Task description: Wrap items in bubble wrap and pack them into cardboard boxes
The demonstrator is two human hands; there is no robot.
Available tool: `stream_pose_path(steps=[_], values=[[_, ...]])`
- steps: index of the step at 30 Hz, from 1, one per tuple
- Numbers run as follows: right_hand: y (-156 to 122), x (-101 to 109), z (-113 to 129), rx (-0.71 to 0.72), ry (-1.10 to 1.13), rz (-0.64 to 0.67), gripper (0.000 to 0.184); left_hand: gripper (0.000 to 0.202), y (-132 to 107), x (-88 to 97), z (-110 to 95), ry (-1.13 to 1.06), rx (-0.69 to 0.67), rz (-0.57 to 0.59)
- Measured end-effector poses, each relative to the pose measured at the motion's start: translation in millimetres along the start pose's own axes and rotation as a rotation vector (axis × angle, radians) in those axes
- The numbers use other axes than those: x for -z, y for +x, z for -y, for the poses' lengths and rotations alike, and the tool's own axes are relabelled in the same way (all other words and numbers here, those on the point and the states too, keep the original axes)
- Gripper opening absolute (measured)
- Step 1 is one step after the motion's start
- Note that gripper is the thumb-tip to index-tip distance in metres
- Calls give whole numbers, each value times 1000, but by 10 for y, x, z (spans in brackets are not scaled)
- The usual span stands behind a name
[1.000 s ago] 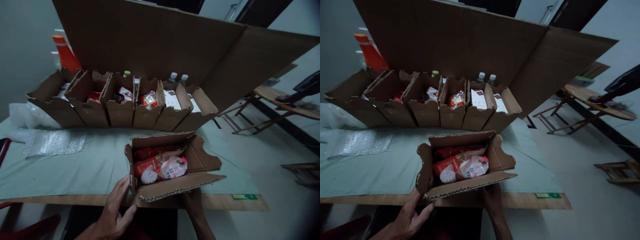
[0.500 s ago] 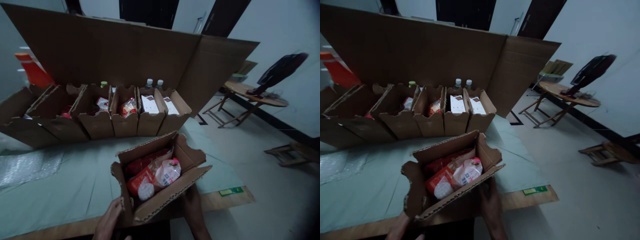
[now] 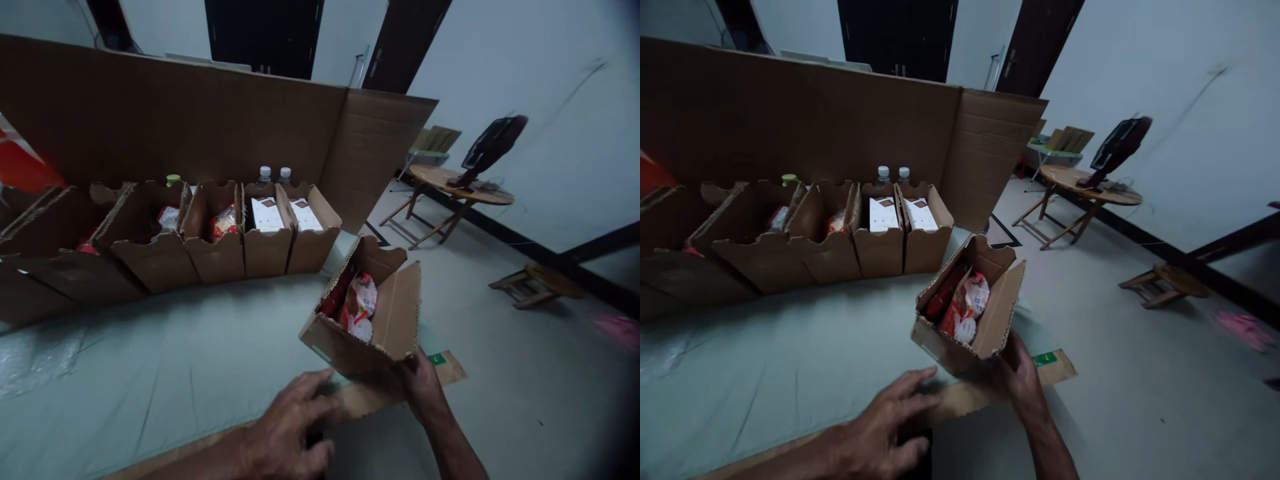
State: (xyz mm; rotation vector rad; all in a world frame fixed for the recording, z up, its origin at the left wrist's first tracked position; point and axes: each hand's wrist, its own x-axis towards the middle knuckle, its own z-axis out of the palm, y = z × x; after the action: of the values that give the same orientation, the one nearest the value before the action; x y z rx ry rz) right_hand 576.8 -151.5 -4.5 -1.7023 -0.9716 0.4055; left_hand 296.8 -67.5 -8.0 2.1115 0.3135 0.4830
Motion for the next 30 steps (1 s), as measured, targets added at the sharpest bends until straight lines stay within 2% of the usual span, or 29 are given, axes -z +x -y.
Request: stream_pose_path(steps=[2, 4, 6, 9, 12, 16, 21, 26, 30], values=[[-243, -19, -21, -29, 26, 87, 60, 48, -7, 173, 81, 51, 51, -144], [-398, -144, -42, -55, -43, 110, 65, 40, 11, 311, 210, 108, 110, -263], [-421, -309, -61, -81, -151, 89, 64, 36, 53, 385, 354, 170, 135, -337], [-270, -444, -108, -72, -211, 51, 53, 34, 100, 390, 545, 245, 101, -404], [-39, -373, -176, -42, -161, 15, 48, 32, 87, 356, 657, 266, 67, -436], [345, -212, -223, -37, -1, 9, 49, 30, 62, 349, 666, 247, 99, -436], [1087, -151, -208, -91, 106, 14, 47, 30, 86, 355, 630, 294, 100, -398], [1838, -245, -186, -93, 208, 108, 43, 31, 74, 332, 657, 358, 78, -390], [2144, -451, -245, -48, 263, 177, 43, 33, 61, 324, 683, 414, 44, -375]])
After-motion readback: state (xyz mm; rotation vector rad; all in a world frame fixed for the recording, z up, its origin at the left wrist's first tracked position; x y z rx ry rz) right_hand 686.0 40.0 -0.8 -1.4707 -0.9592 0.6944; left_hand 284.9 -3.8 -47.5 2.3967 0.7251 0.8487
